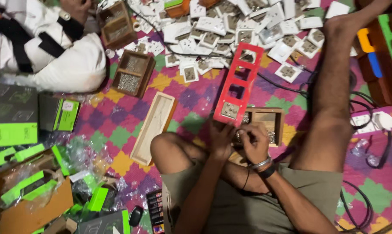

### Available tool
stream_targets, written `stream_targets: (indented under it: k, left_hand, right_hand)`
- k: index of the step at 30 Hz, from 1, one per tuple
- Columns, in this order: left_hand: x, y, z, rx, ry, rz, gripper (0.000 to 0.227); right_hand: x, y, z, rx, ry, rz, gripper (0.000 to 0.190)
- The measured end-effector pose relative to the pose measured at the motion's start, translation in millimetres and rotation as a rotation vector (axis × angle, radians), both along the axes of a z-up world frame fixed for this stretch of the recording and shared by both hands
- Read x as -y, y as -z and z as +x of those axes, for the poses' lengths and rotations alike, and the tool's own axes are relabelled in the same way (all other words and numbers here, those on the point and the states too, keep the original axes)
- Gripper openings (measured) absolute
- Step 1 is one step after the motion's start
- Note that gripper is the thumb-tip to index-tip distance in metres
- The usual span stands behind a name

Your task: The person assembles power strips by inserting metal socket components into plastic frames and securing them with screws. They handle multiple frames of different colors, including blue, beige, and red, and use a screwdriver to tighten the screws.

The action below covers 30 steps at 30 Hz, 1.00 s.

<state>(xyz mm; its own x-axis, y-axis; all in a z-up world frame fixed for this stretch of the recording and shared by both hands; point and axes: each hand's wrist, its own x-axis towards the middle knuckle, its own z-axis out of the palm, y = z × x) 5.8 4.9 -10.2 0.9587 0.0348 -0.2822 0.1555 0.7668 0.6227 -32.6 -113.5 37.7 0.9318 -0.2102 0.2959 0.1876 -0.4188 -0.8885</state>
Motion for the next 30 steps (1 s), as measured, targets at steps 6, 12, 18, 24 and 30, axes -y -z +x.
stream_targets:
  k: [6,12,18,24,30]
  left_hand:
    - [-0.3,-9.8,2.3,0.004,0.010,0.025,0.052]
    - [2.1,-12.8,1.2,0.097,0.014,0.057,0.045]
    - [-1.6,-0.2,-1.0,0.031,0.021,0.157,0.045]
    - [6.1,8.4,0.3,-0.046,0.088,0.224,0.047]
    - [0.3,2.5,6.5,-0.031,0.081,0.206,0.050]
  right_hand:
    - [5.9,12.9,6.7,0.026,-0.071,0.142,0.032]
    - [24.4,17.8,7.6,0.029,-0.102,0.228,0.018]
    - [65.3,37.0,10.2,-0.547,0.002,-0.691,0.022]
    - [68.5,88.7,23.4,-0.569,-0.112,-1.056,0.015]
    - [75.6,91.7,30.5,-0.696,-0.081,-0.911,0.021]
